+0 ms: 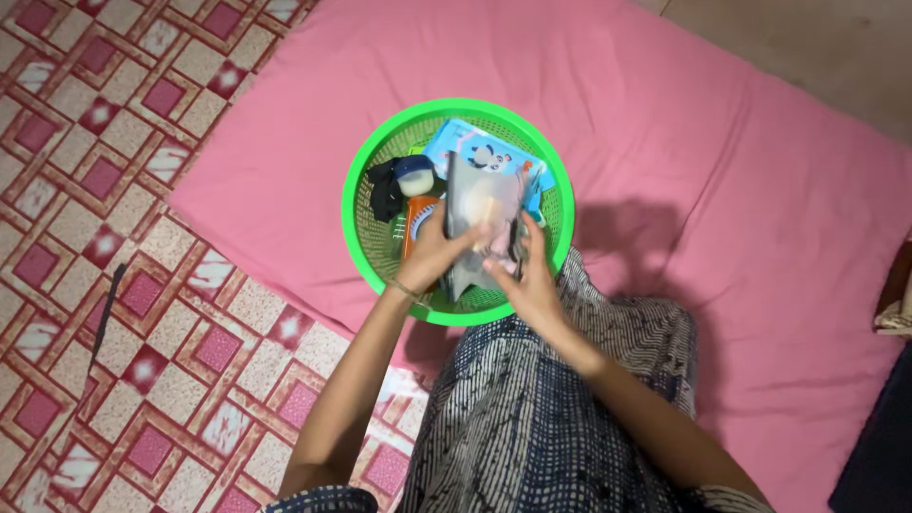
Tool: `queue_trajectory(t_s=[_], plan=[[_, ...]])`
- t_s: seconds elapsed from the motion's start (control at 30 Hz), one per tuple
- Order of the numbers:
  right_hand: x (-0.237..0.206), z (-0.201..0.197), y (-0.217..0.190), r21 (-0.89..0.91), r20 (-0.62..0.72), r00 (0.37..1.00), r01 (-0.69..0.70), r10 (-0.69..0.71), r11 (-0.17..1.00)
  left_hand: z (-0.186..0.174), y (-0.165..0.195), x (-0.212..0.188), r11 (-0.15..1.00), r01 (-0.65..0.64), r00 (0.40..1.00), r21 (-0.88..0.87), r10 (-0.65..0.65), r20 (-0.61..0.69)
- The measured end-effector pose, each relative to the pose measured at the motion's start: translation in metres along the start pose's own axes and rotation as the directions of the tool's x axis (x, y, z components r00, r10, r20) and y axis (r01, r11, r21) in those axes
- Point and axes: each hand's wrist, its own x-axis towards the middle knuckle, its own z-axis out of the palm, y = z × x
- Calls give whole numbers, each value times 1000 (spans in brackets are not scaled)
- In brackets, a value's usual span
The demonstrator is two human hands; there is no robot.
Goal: The person packs small personal items from the bed into a green basket and carries it to a shelf. They fold a cloth pouch, stack books, move a laptop, tuck the pink bedsheet around the mattress, and reposition a small fan and timer on the bed.
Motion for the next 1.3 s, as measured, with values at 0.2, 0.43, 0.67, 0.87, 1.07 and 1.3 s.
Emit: queue_trajectory(t_s=[0.2, 0.43, 0.67, 0.87, 1.07, 1.3], plan=[[-36, 22, 15, -117, -39, 999, 20, -24, 993, 24, -5, -5, 833, -345, 937, 433, 334, 105], [-41, 13, 0, -112, 110, 945, -297, 309, 948, 27, -8, -10, 446, -548, 823, 707, 440, 360], [-22, 1, -2, -573, -374, 898, -26, -233, 819, 16, -7, -11, 369, -569, 822, 735, 264, 504], [23, 5, 23, -463, -359, 922, -310, 144, 831, -41, -50, -7, 585, -205, 907, 785, 414, -71], [39, 15, 33, -324, -376, 904, -332, 202, 886, -139, -121, 3, 658, 281, 754, 699, 299, -585], [43, 43, 49, -120, -491, 781, -498, 385, 859, -180, -175, 38, 974, 146, 833, 171, -28, -552]])
